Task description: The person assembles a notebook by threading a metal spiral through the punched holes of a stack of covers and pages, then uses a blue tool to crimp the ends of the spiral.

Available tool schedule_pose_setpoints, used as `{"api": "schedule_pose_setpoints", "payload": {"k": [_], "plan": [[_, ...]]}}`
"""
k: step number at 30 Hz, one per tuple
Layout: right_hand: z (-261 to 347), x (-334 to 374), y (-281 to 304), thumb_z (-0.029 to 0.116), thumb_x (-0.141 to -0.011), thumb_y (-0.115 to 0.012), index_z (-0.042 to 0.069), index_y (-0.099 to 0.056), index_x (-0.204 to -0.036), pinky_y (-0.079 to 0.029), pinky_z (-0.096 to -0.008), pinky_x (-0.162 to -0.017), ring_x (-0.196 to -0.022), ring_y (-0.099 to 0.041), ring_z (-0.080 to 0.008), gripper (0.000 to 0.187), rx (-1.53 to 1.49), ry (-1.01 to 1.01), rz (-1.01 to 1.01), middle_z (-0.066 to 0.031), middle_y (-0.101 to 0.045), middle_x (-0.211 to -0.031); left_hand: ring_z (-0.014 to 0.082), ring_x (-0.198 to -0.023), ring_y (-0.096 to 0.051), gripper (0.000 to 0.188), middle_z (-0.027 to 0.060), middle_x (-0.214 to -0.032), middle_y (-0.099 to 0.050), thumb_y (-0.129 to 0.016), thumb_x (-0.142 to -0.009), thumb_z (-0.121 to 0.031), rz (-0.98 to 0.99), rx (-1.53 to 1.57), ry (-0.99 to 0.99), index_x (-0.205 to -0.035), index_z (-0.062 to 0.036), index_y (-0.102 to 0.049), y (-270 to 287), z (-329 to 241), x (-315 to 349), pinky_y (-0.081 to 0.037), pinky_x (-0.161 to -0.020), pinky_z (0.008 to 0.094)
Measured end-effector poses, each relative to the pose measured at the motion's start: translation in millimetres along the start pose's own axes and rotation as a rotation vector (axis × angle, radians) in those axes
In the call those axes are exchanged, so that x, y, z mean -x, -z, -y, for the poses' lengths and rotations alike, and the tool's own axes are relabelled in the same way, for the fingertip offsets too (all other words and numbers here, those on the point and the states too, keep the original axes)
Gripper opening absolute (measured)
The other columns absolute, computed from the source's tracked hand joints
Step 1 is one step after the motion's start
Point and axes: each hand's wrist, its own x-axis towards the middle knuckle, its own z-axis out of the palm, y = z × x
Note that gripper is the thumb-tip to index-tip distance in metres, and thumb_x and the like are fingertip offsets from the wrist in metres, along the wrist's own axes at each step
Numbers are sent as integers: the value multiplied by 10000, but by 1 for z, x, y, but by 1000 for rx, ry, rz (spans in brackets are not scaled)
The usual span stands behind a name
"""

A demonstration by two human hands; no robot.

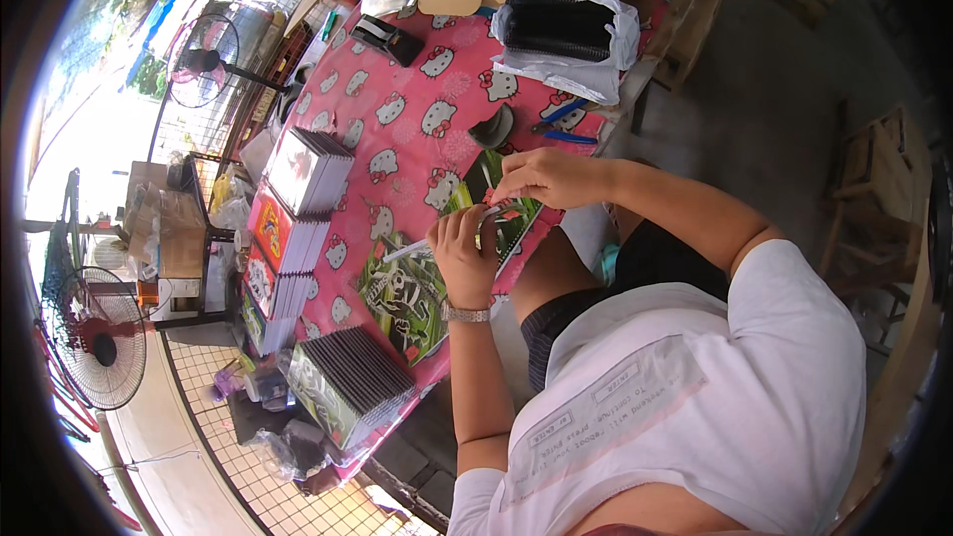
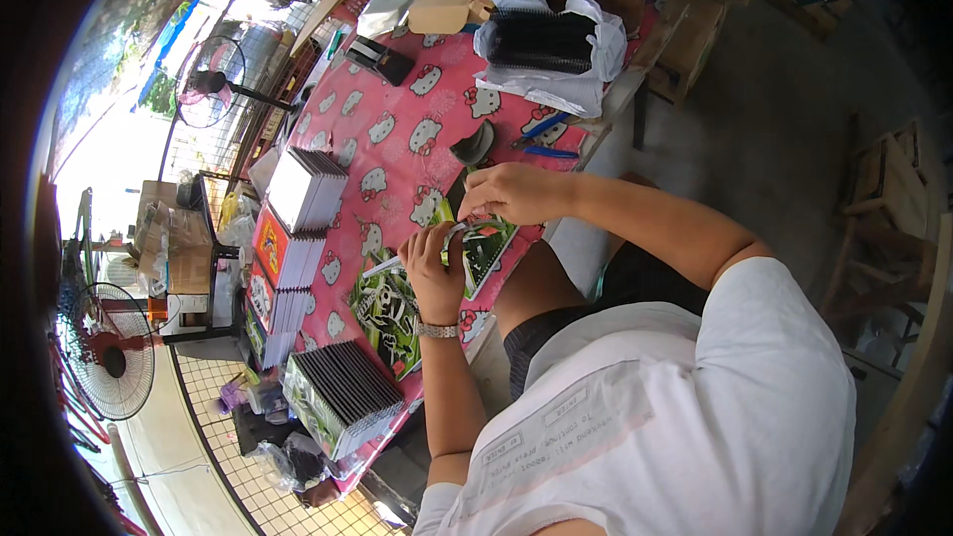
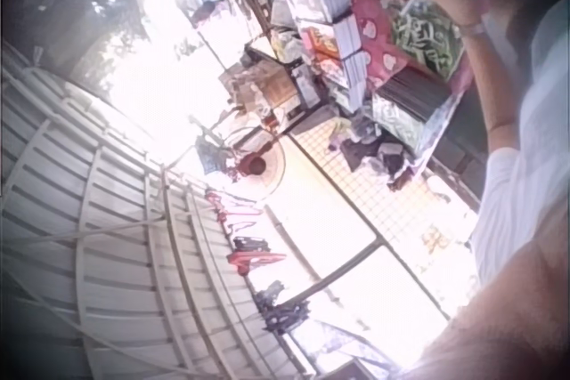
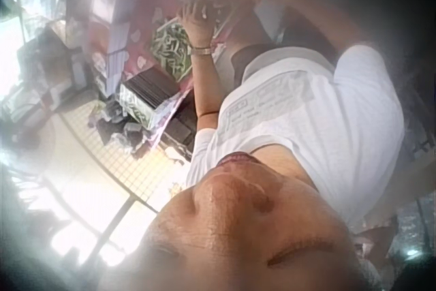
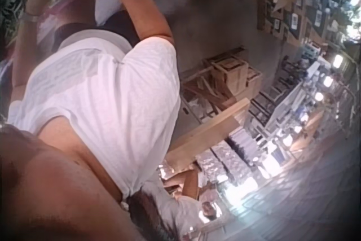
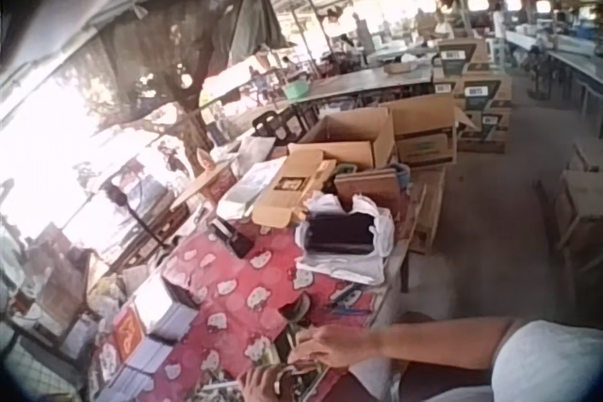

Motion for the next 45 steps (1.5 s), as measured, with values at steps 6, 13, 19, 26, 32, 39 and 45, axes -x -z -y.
{"api": "schedule_pose_setpoints", "payload": {"k": [6,13,19,26,32,39,45], "plan": [[17,-5,-3,14,-916,-597,87,-638,-1173,-516,-350,-769,-860,-647,-239,270,-190,-397,130,-124,-624,-953,274,-940,-608,227,71,-974,-664,-649,-864,-127,4,-17,33,-1087,-86,-629,-1,-2,0,-399,-922,429],[23,1,-15,224,-904,-669,50,-566,-1092,-559,-411,-715,-898,-676,-322,276,-39,-297,-44,-146,-595,-1024,286,-959,-600,265,82,-995,-656,-627,-877,-142,54,-114,2,-1134,-84,-599,-3,-13,-6,-360,-994,468],[40,-14,-14,225,-871,-682,81,-462,-1250,-543,-477,-722,-925,-657,-396,461,321,-188,131,-183,-585,-1144,271,-986,-590,238,68,-1000,-638,-648,-828,-164,-11,-72,36,-1059,-125,-610,-6,0,8,-340,-1028,503],[34,-22,18,162,-908,-621,65,-377,-1372,-541,-454,-780,-858,-673,-401,533,181,-54,245,-188,-652,-996,285,-966,-577,240,68,-969,-636,-658,-813,-132,52,-57,10,-1047,-113,-607,-3,-7,2,-337,-1024,501],[33,-57,27,242,-949,-592,44,-385,-1368,-507,-487,-916,-1137,-622,-315,508,-381,-665,543,-260,-601,-1158,335,-962,-569,167,94,-947,-648,-627,-875,-157,55,-11,1,-1019,-73,-619,9,4,10,-337,-1010,496],[-93,-60,-50,483,-964,-510,45,-415,-1365,-314,-628,-1097,-1378,-327,-518,601,606,-708,-9,-350,-378,-1443,289,-953,-588,193,71,-945,-651,-633,-839,-115,97,53,-49,-1025,-99,-584,12,2,11,-341,-1045,505],[-118,-55,-50,463,-894,-615,56,-512,-1268,-305,-590,-1098,-1349,-330,-545,563,894,-554,-90,-296,-424,-1442,319,-1073,-580,203,64,-1029,-648,-655,-850,-202,204,98,13,-1033,-141,-594,4,10,20,-271,-1080,625]]}}
